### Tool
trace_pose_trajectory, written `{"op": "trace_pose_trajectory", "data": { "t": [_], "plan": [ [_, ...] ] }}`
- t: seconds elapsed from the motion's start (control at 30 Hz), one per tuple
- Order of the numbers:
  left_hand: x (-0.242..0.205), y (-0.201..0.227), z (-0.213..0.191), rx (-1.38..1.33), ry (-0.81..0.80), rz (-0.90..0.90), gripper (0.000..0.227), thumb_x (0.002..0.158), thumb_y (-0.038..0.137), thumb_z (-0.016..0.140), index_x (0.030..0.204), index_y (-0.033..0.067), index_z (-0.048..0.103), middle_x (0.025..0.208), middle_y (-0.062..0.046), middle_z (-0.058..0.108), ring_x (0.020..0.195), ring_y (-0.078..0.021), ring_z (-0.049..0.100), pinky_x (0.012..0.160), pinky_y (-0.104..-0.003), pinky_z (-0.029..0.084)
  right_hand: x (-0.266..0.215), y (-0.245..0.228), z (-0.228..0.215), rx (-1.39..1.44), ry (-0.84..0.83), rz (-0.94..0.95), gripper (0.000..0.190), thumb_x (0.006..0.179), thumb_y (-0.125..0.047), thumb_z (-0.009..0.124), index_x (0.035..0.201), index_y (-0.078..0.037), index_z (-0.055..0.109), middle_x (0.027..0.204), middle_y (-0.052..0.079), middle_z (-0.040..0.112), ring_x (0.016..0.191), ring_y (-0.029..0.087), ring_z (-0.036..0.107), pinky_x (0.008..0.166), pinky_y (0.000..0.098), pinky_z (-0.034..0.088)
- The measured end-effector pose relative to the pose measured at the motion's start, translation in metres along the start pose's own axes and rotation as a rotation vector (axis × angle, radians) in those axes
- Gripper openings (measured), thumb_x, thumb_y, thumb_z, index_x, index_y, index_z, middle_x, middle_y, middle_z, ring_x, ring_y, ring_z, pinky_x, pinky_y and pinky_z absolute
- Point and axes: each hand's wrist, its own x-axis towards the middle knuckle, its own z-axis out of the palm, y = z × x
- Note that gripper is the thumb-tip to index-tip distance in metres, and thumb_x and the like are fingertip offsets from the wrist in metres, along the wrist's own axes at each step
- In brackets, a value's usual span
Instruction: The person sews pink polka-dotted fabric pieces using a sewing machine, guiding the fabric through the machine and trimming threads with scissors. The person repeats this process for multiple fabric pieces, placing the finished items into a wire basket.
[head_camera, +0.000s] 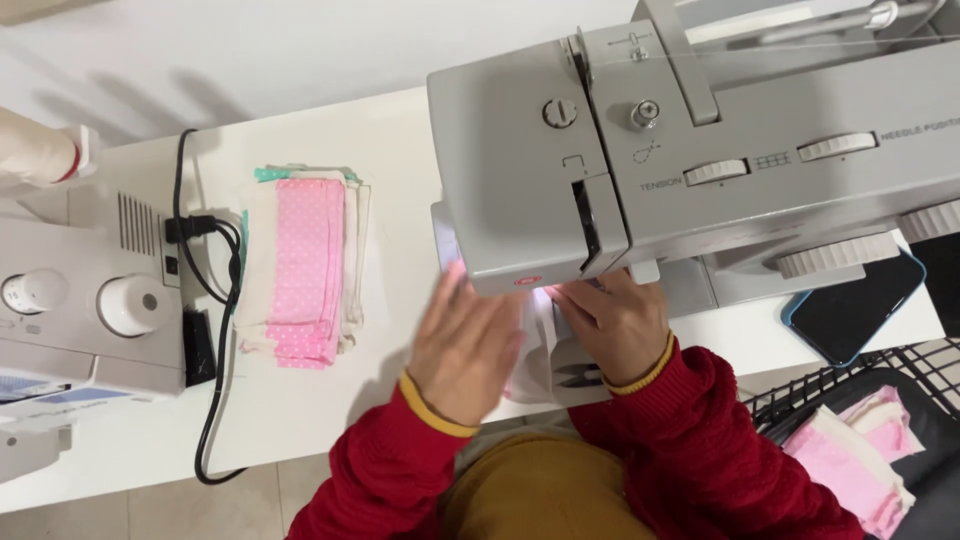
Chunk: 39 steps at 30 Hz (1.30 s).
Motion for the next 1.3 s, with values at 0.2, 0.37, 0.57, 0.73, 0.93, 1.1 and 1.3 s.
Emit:
{"op": "trace_pose_trajectory", "data": {
  "t": [0.2, 0.37, 0.57, 0.73, 0.93, 1.1, 1.3],
  "plan": [
    [-0.006, 0.02, -0.001, -0.22, -0.192, 0.1, 0.047, 0.085, 0.01, 0.078, 0.128, -0.0028, 0.064, 0.12, -0.011, 0.064, 0.109, -0.026, 0.06, 0.118, -0.048, 0.039, 0.007, -0.011, -0.005, 0.0, 0.058, 0.004, 0.013, 0.08, -0.011, 0.083, 0.091, -0.01, 0.075, 0.09, 0.007, 0.066, 0.08, 0.026, 0.066, 0.067, 0.0391, 0.05],
    [-0.006, 0.034, -0.007, -0.232, -0.122, 0.03, 0.053, 0.085, 0.01, 0.076, 0.132, -0.0067, 0.06, 0.128, -0.015, 0.063, 0.122, -0.0305, 0.058, 0.113, -0.046, 0.041, 0.01, -0.019, -0.005, -0.052, 0.079, 0.033, 0.017, 0.077, -0.008, 0.08, 0.093, -0.01, 0.077, 0.089, 0.005, 0.067, 0.085, 0.027, 0.068, 0.074, 0.0429, 0.053],
    [-0.016, 0.032, 0.002, -0.258, -0.145, -0.001, 0.042, 0.087, 0.006, 0.072, 0.127, 0.0002, 0.061, 0.135, -0.013, 0.063, 0.123, -0.0348, 0.055, 0.115, -0.05, 0.039, -0.002, 0.0, 0.005, 0.104, -0.029, 0.182, 0.015, 0.081, -0.01, 0.082, 0.095, -0.007, 0.079, 0.087, 0.012, 0.071, 0.074, 0.029, 0.069, 0.065, 0.039, 0.056],
    [-0.014, 0.03, -0.001, -0.229, -0.153, 0.053, 0.043, 0.089, 0.012, 0.074, 0.13, 0.0021, 0.061, 0.14, -0.01, 0.061, 0.125, -0.0343, 0.054, 0.116, -0.05, 0.037, 0.003, 0.017, 0.006, 0.19, -0.163, 0.293, 0.016, 0.083, -0.011, 0.08, 0.097, -0.005, 0.076, 0.085, 0.012, 0.073, 0.074, 0.03, 0.071, 0.066, 0.0387, 0.056],
    [-0.013, 0.029, -0.004, -0.247, -0.159, 0.066, 0.047, 0.087, 0.011, 0.074, 0.131, 0.0022, 0.06, 0.142, -0.009, 0.061, 0.128, -0.0337, 0.054, 0.116, -0.049, 0.036, 0.007, 0.023, 0.014, 0.269, -0.255, 0.371, 0.03, 0.082, -0.015, 0.08, 0.109, -0.006, 0.071, 0.087, 0.008, 0.075, 0.08, 0.03, 0.074, 0.07, 0.0377, 0.058],
    [-0.017, 0.028, 0.0, -0.243, -0.155, 0.073, 0.047, 0.087, 0.01, 0.074, 0.131, 0.0023, 0.06, 0.144, -0.009, 0.06, 0.128, -0.034, 0.053, 0.117, -0.05, 0.035, 0.005, 0.021, 0.021, 0.257, -0.22, 0.344, 0.039, 0.079, -0.016, 0.079, 0.115, -0.005, 0.069, 0.097, 0.013, 0.073, 0.084, 0.033, 0.072, 0.071, 0.0394, 0.058],
    [-0.017, 0.028, 0.001, -0.241, -0.16, 0.07, 0.047, 0.087, 0.011, 0.074, 0.131, 0.003, 0.06, 0.144, -0.008, 0.059, 0.128, -0.0346, 0.053, 0.117, -0.051, 0.035, -0.004, 0.029, 0.031, 0.098, -0.22, 0.277, 0.034, 0.081, -0.018, 0.078, 0.111, -0.004, 0.069, 0.094, 0.015, 0.072, 0.082, 0.036, 0.07, 0.069, 0.0432, 0.057]
  ]
}}
